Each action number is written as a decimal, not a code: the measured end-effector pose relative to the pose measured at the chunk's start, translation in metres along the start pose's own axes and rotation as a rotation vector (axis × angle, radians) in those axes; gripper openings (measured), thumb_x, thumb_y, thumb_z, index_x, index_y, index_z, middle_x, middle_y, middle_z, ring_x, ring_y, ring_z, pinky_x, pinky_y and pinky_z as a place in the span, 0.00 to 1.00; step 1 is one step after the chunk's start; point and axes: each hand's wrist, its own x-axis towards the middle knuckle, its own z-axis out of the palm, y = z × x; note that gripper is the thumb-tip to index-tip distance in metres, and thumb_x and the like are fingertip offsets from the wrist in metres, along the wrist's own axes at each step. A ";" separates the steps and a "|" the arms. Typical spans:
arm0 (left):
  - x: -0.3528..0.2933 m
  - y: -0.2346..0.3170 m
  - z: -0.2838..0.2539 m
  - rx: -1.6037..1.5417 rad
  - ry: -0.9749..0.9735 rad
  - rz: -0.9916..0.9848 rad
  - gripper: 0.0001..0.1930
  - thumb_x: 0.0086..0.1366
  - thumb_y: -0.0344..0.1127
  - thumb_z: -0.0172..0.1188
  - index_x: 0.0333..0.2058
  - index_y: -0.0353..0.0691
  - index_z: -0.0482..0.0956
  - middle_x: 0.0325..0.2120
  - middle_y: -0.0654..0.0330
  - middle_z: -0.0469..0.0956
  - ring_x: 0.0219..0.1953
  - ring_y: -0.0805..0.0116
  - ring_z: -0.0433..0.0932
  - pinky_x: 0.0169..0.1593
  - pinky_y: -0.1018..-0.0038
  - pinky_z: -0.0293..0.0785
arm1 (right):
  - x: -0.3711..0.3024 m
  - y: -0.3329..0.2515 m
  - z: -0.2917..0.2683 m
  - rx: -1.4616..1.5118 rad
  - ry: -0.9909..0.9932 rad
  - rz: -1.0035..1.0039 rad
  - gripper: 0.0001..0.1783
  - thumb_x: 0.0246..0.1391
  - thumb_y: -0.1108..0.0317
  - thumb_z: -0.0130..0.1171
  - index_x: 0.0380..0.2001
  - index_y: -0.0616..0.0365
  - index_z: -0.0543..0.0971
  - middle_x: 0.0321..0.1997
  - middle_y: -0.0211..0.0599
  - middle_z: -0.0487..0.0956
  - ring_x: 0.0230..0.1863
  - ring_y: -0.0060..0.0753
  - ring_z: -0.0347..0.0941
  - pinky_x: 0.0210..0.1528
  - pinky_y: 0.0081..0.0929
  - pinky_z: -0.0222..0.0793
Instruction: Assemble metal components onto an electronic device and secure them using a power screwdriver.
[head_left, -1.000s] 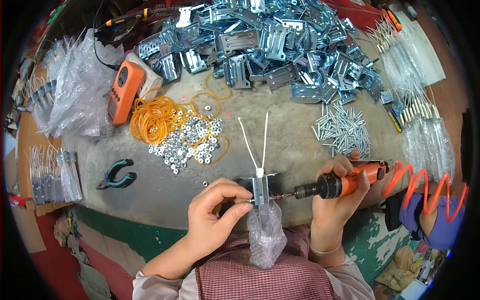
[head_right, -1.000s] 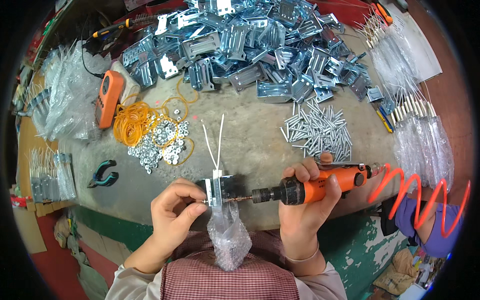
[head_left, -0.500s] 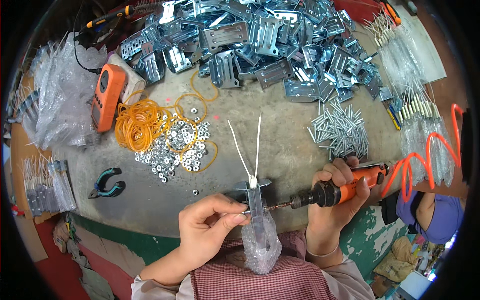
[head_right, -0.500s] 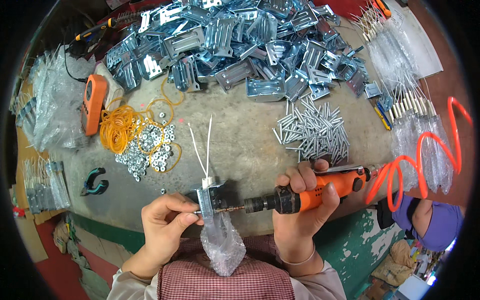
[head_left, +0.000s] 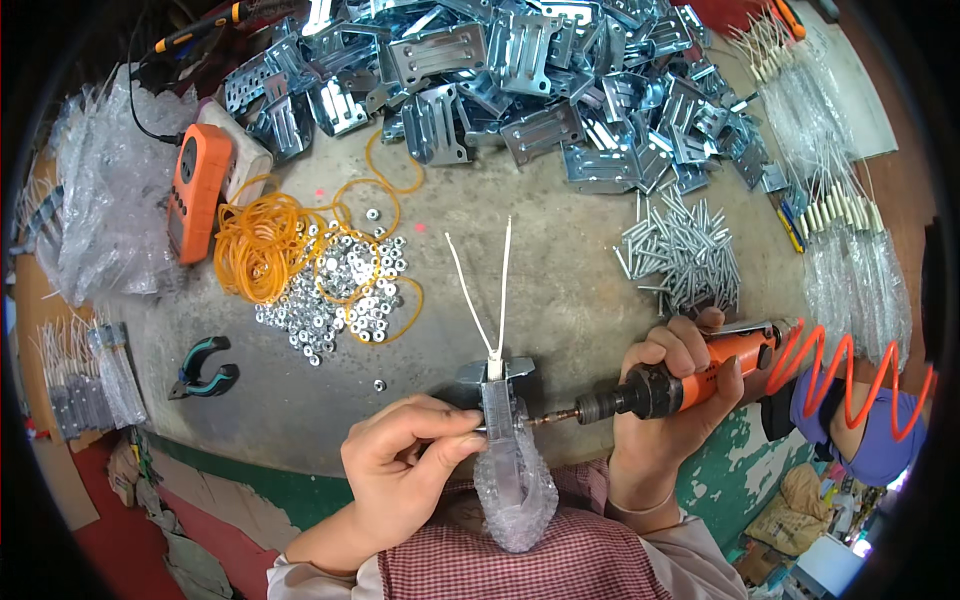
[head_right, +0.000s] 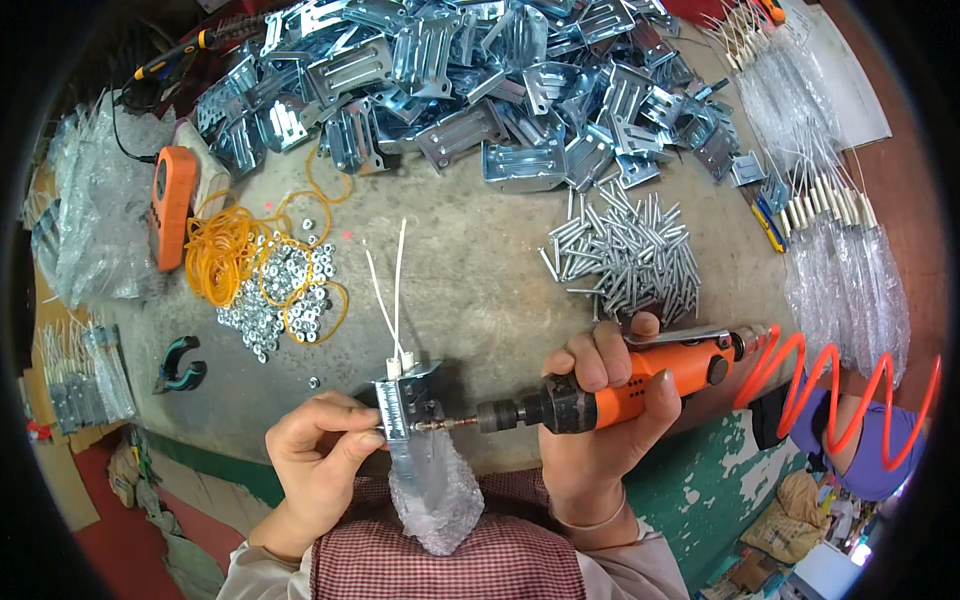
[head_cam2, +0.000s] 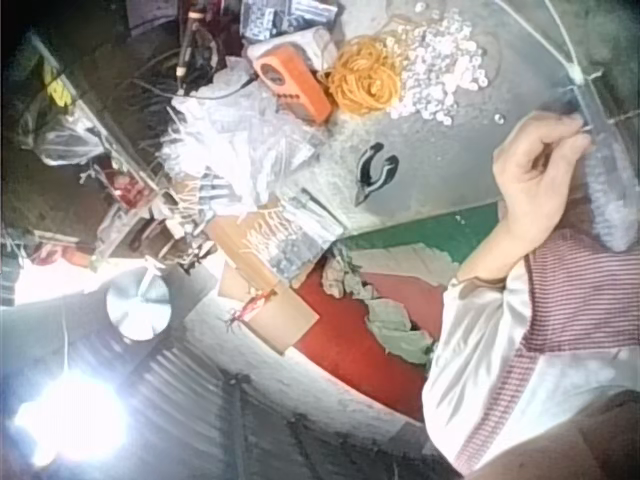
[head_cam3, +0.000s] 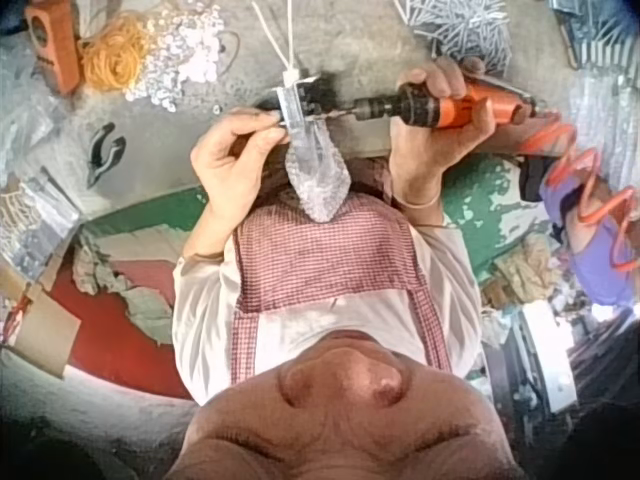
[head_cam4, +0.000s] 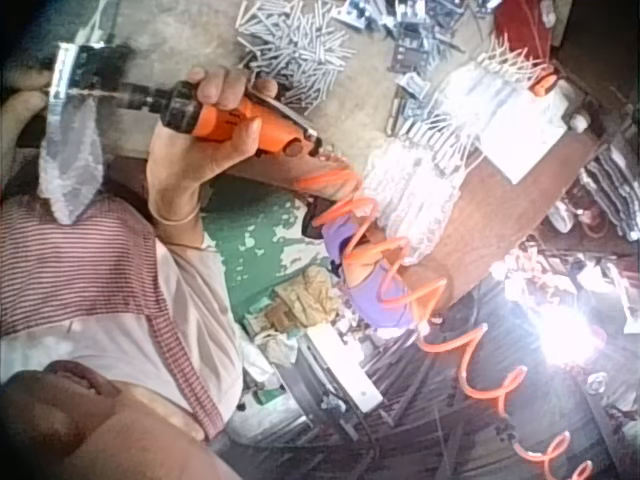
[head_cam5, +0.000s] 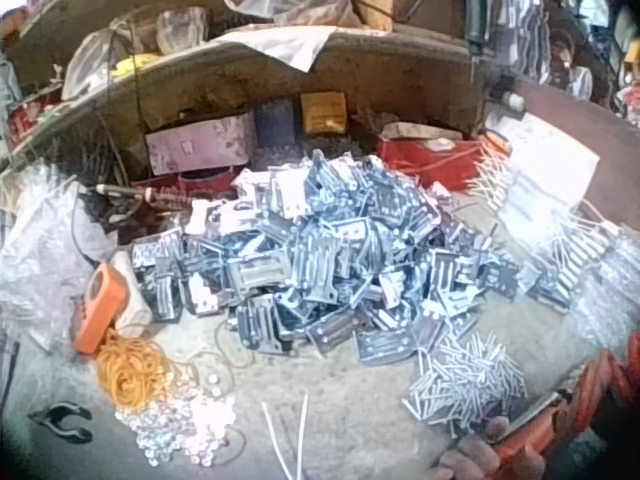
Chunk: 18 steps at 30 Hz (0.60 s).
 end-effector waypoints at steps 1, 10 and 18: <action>0.000 0.000 0.000 0.039 0.003 0.031 0.07 0.53 0.21 0.66 0.32 0.30 0.80 0.28 0.53 0.80 0.25 0.74 0.76 0.26 0.82 0.67 | 0.000 0.000 0.001 -0.001 0.004 -0.001 0.19 0.55 0.60 0.56 0.49 0.47 0.67 0.30 0.23 0.63 0.33 0.22 0.62 0.51 0.32 0.64; -0.003 0.007 -0.003 0.159 0.024 0.097 0.11 0.53 0.23 0.66 0.36 0.33 0.80 0.29 0.55 0.80 0.28 0.72 0.77 0.31 0.79 0.72 | 0.001 0.007 0.004 0.019 0.005 0.029 0.22 0.55 0.60 0.55 0.52 0.48 0.64 0.31 0.23 0.62 0.34 0.21 0.61 0.50 0.29 0.64; 0.002 0.053 -0.131 1.468 0.296 0.310 0.20 0.39 0.22 0.69 0.35 0.36 0.76 0.46 0.52 0.74 0.47 0.50 0.73 0.49 0.64 0.71 | 0.004 -0.015 -0.016 -0.071 -0.066 -0.026 0.23 0.55 0.65 0.57 0.52 0.55 0.64 0.33 0.28 0.64 0.38 0.25 0.65 0.54 0.32 0.66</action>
